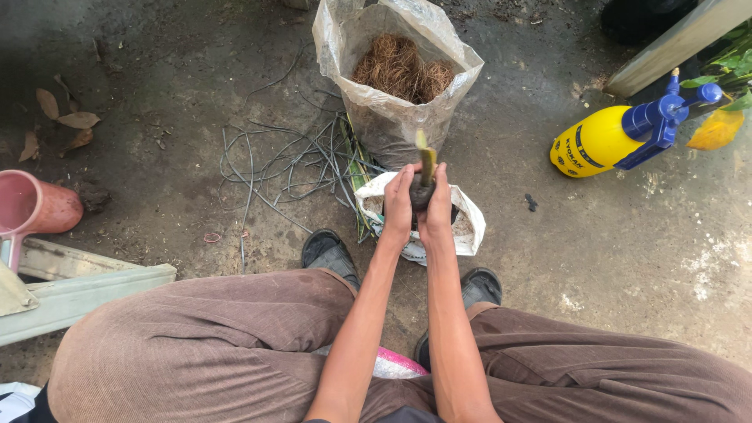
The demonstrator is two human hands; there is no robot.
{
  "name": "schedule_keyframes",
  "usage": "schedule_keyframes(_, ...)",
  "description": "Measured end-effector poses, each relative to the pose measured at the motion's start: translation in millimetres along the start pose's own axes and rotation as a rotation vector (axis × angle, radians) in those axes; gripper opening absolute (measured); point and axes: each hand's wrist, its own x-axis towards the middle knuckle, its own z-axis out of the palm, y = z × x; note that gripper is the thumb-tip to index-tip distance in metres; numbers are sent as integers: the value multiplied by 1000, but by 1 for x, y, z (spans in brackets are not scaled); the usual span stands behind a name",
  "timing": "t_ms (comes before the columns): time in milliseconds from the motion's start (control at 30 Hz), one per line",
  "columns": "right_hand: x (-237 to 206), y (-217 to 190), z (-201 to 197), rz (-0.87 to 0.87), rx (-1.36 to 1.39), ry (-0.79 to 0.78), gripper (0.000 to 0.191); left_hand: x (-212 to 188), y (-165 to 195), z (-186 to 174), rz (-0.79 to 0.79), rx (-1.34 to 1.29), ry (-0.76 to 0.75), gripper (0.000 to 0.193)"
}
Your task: The person sits on the ground and pots a snake plant cutting. They hold the rooted cutting upright in a small white plastic bag pot, add dark soil around the roots by hand, and press and firm the soil around the base of the plant repeatedly. A bag of fibrous growing medium and a yellow spray bottle sit nearby.
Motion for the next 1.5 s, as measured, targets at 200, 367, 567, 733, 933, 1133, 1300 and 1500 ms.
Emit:
schedule_keyframes(200,4,-13,-7,41,-276,9,47,7,-1,-14,106,-84,131,30)
schedule_keyframes(367,17,-21,-42,114,-530,1,38,10,8,-24,72,-205,145,28)
schedule_keyframes(567,8,3,-45,68,-1330,-138,36,8,7,-23,86,-185,127,28)
schedule_keyframes(733,-9,17,-32,47,-1572,-19,49,5,5,-19,71,-144,131,28)
schedule_keyframes(933,-12,8,-36,141,-1684,-58,57,5,4,-18,46,-152,135,29)
schedule_keyframes(1133,-10,10,-51,235,-1607,15,57,5,4,-19,40,-137,142,30)
schedule_keyframes(1300,-5,10,-59,214,-1586,28,58,5,4,-18,36,-124,146,29)
schedule_keyframes(1500,-5,9,-61,286,-1616,8,57,5,4,-17,28,-122,156,28)
